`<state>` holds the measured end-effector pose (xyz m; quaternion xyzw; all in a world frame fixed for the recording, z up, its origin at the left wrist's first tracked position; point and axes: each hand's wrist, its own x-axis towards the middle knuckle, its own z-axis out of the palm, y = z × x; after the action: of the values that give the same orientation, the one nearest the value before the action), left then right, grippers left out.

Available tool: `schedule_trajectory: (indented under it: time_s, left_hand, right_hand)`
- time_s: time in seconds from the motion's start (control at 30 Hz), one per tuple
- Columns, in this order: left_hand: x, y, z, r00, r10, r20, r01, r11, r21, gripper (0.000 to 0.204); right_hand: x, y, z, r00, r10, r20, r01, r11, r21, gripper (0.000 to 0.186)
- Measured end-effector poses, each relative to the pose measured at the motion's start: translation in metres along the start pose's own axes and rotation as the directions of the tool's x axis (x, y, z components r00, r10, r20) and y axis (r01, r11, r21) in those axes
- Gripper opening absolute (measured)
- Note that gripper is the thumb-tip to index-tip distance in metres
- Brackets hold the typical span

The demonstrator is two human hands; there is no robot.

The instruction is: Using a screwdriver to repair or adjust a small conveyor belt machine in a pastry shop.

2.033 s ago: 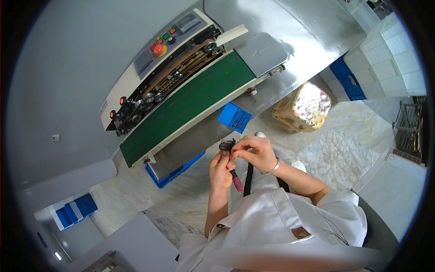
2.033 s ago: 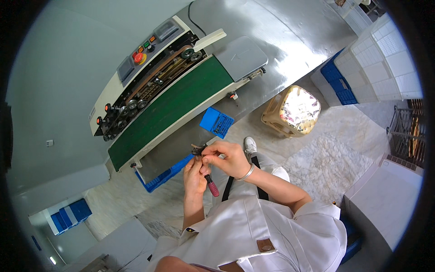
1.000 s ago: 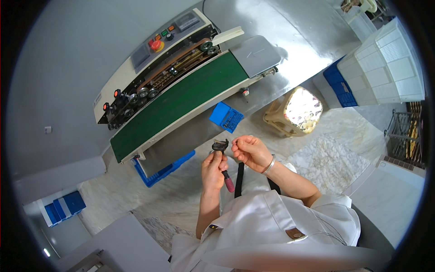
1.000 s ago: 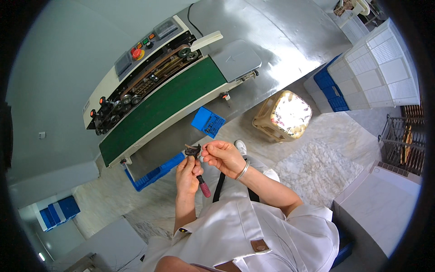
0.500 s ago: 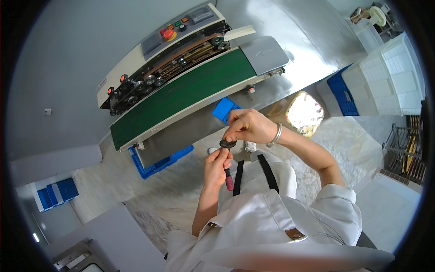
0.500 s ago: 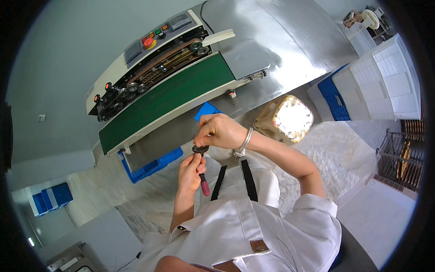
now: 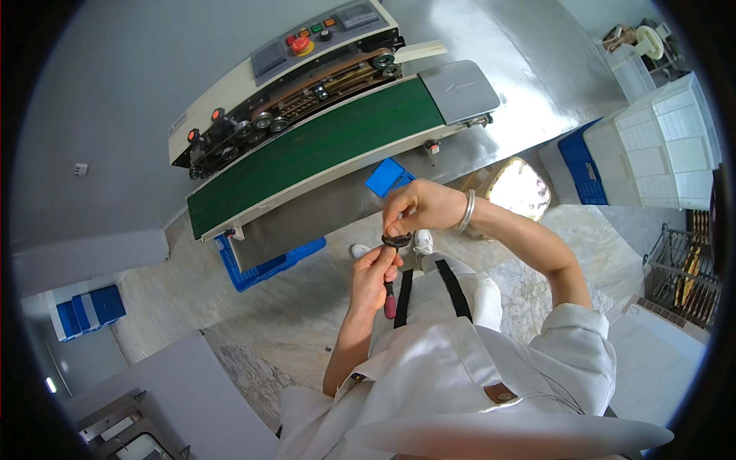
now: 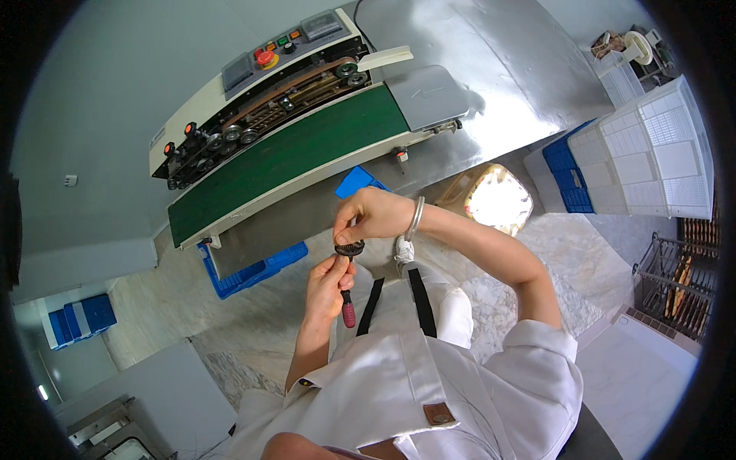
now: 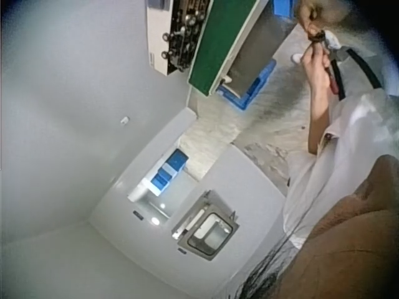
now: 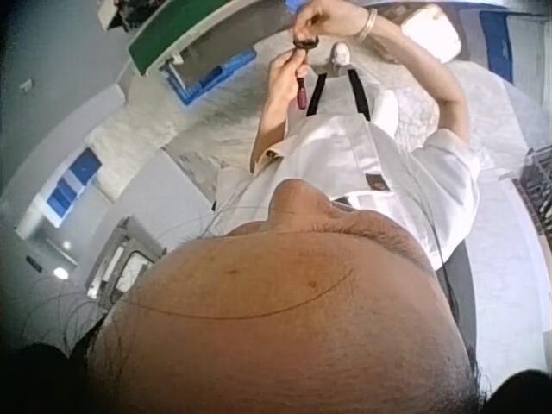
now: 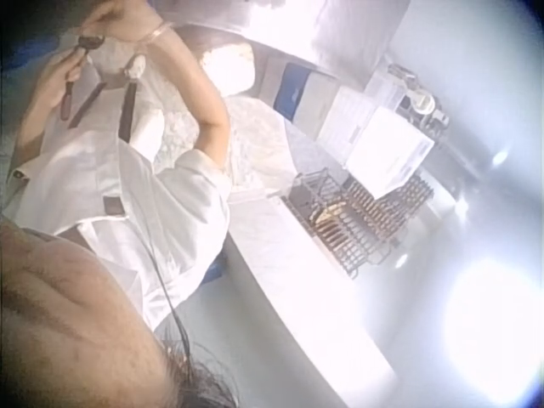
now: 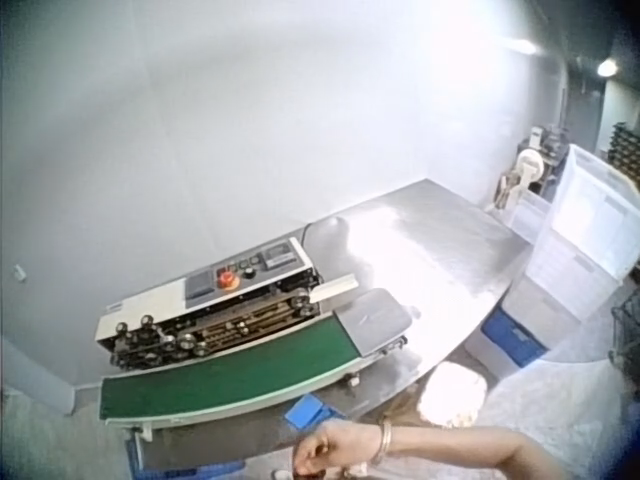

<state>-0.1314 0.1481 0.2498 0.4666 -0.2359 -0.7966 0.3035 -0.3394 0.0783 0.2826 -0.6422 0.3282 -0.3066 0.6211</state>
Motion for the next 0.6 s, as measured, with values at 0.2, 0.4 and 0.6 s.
schedule_trajectory:
  time_s: [0.2, 0.4, 0.6]
  left_hand:
    - [0.000, -0.004, -0.003, 1.000, -0.002, 0.013, 0.002, 1.000, 0.019, 0.017]
    - [0.001, -0.008, -0.003, 1.000, 0.003, 0.030, -0.005, 0.999, 0.047, 0.018]
    - [0.003, -0.010, -0.003, 1.000, 0.013, 0.025, -0.014, 0.997, 0.077, 0.021]
  right_hand:
    - [-0.010, -0.001, -0.009, 0.977, 0.210, 0.021, -0.208, 0.975, -0.072, 0.013]
    - [-0.013, -0.006, -0.014, 0.939, 0.325, 0.111, -0.318, 0.945, -0.075, 0.012]
    - [-0.012, -0.010, -0.012, 0.915, 0.386, 0.119, -0.366, 0.917, -0.159, 0.016]
